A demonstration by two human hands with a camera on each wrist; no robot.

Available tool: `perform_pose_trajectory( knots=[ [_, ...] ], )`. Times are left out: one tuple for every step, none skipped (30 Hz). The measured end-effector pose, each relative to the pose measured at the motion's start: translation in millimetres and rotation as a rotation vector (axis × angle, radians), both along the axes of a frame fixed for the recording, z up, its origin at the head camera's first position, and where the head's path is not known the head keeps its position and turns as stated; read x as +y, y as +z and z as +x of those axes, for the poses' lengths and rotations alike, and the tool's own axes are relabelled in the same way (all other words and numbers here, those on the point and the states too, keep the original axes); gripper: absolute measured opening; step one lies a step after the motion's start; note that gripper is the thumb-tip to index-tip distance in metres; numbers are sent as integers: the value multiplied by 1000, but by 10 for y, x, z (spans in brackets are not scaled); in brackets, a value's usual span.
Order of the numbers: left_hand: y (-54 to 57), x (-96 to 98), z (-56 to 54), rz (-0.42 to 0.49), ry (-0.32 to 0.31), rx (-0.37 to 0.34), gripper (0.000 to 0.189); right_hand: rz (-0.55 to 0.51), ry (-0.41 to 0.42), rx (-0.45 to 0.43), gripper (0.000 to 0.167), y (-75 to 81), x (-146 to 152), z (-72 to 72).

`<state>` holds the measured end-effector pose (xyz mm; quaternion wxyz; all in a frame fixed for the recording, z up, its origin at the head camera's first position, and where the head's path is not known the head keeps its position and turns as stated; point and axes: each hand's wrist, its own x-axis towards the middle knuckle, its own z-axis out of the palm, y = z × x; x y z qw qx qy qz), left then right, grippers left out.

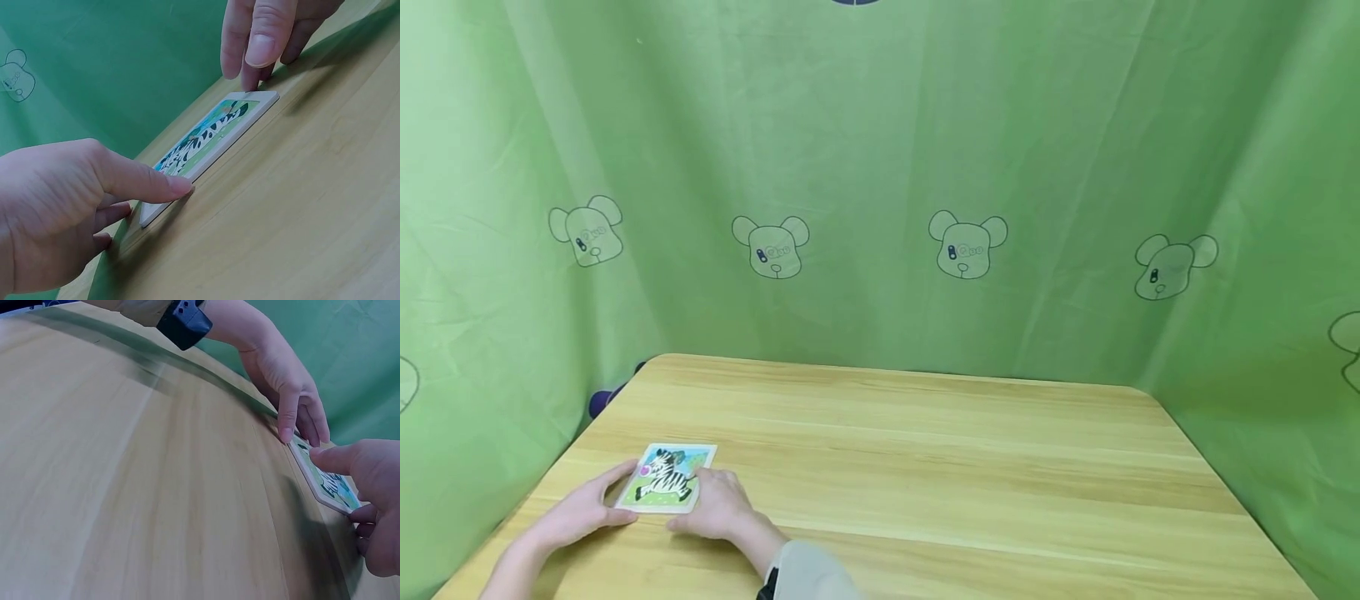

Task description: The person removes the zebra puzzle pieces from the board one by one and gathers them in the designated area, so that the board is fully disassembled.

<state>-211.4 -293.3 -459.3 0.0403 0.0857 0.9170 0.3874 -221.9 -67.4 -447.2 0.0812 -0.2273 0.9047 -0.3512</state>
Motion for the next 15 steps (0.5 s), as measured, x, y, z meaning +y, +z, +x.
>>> perform_pose_trajectory(
  knots=[
    [1, 13, -3, 5, -4, 0, 89, -4, -5, -2, 77, -2, 20, -7],
    [3, 26, -6, 7, -9, 2, 89, -11, -14, -6, 77, -6, 40, -14],
    [5, 40, -10, 9, -14, 3, 88, -20, -23, -9, 77, -12, 60, -21],
    [6, 57, -13, 14, -14, 0, 88, -25, -31, -9, 77, -21, 79, -29],
    [6, 75, -18, 12, -14, -1, 89, -32, -40, -10, 76, -28, 99, -37],
    [5, 93, -23, 13, -17, -2, 89, -40, -47, -9, 76, -35, 120, -46],
    [4, 115, -30, 14, -20, -2, 89, -47, -53, -5, 75, -42, 141, -57],
    [4, 139, -39, 13, -24, -1, 90, -53, -59, 0, 75, -48, 164, -67],
    [4, 166, -46, 13, -27, -2, 91, -58, -64, 7, 74, -55, 189, -79],
    [4, 196, -53, 13, -31, -2, 92, -63, -67, 12, 73, -60, 218, -89],
    [3, 225, -60, 10, -37, -1, 92, -70, -70, 16, 72, -63, 251, -99],
    [3, 255, -69, 12, -45, 0, 92, -74, -70, 23, 72, -66, 286, -110],
    [1, 287, -77, 14, -49, -3, 92, -78, -70, 28, 72, -69, 325, -118],
    [-2, 320, -86, 14, -52, -3, 92, -85, -68, 29, 71, -72, 368, -125],
    [-5, 352, -97, 13, -57, -1, 93, -88, -65, 31, 72, -77, 413, -132]
  ],
)
